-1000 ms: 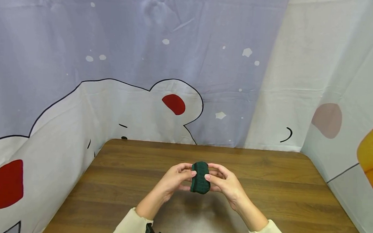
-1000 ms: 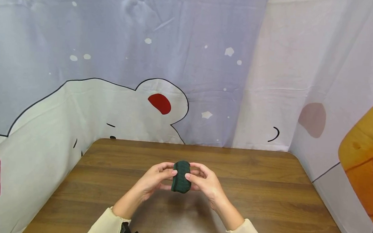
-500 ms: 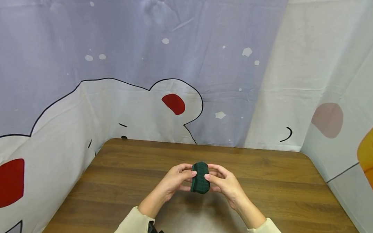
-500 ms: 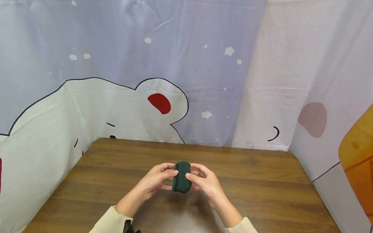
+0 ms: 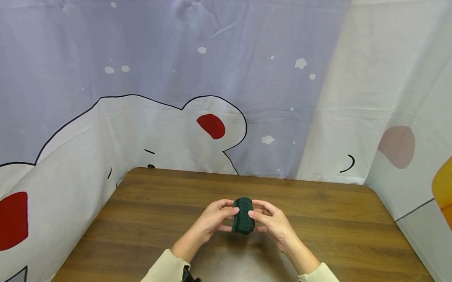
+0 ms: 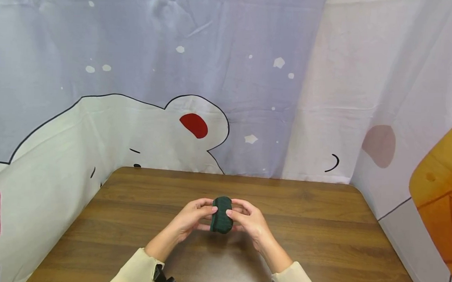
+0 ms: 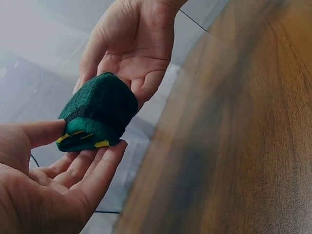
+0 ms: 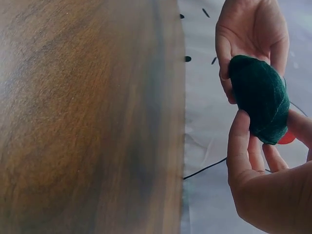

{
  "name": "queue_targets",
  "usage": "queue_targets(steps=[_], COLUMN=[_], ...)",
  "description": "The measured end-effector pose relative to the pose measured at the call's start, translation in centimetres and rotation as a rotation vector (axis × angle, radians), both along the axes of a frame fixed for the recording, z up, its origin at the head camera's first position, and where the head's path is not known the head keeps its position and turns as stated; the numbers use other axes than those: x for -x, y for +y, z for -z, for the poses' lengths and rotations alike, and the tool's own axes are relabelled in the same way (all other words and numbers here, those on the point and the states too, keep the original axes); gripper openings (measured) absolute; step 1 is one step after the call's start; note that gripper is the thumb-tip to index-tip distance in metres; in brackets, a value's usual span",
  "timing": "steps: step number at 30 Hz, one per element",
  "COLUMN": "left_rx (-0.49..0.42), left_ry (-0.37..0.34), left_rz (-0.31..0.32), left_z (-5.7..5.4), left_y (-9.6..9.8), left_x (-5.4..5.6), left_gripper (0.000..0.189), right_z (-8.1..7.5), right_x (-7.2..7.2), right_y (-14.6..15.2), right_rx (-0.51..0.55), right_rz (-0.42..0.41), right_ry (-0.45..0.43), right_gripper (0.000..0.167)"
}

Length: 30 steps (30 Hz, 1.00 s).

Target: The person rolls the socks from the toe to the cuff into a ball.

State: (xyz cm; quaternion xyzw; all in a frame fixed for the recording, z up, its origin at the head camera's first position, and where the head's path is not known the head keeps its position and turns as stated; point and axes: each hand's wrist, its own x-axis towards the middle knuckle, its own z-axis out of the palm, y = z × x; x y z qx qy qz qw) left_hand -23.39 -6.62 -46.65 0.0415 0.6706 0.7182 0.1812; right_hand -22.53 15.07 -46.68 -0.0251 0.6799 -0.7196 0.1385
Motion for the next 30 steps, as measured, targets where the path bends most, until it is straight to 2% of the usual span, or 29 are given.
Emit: queue_targets(steps=[13,22,30], left_rx=[-0.005,0.003,0.004], left_ry=[-0.016,-0.031,-0.032], left_rz=[-0.009,-0.021,-0.016], left_z=[1.3,2.0,2.8], left_y=[0.3,0.4,0.6], left_x=[0.7,0.8,1.2], left_gripper=[0.055,0.047,0.05], right_z=[1.1,1.8,2.2], right_x=[0.5,0.8,1.0], right_y=[0.0,0.1,0.2], right_rx=[0.002,0.009,-0.01], right_rz=[0.005,0.007,0.003], right_ry=[-0.01,-0.035,-0.041], right_gripper=[0.056,0.056,0.056])
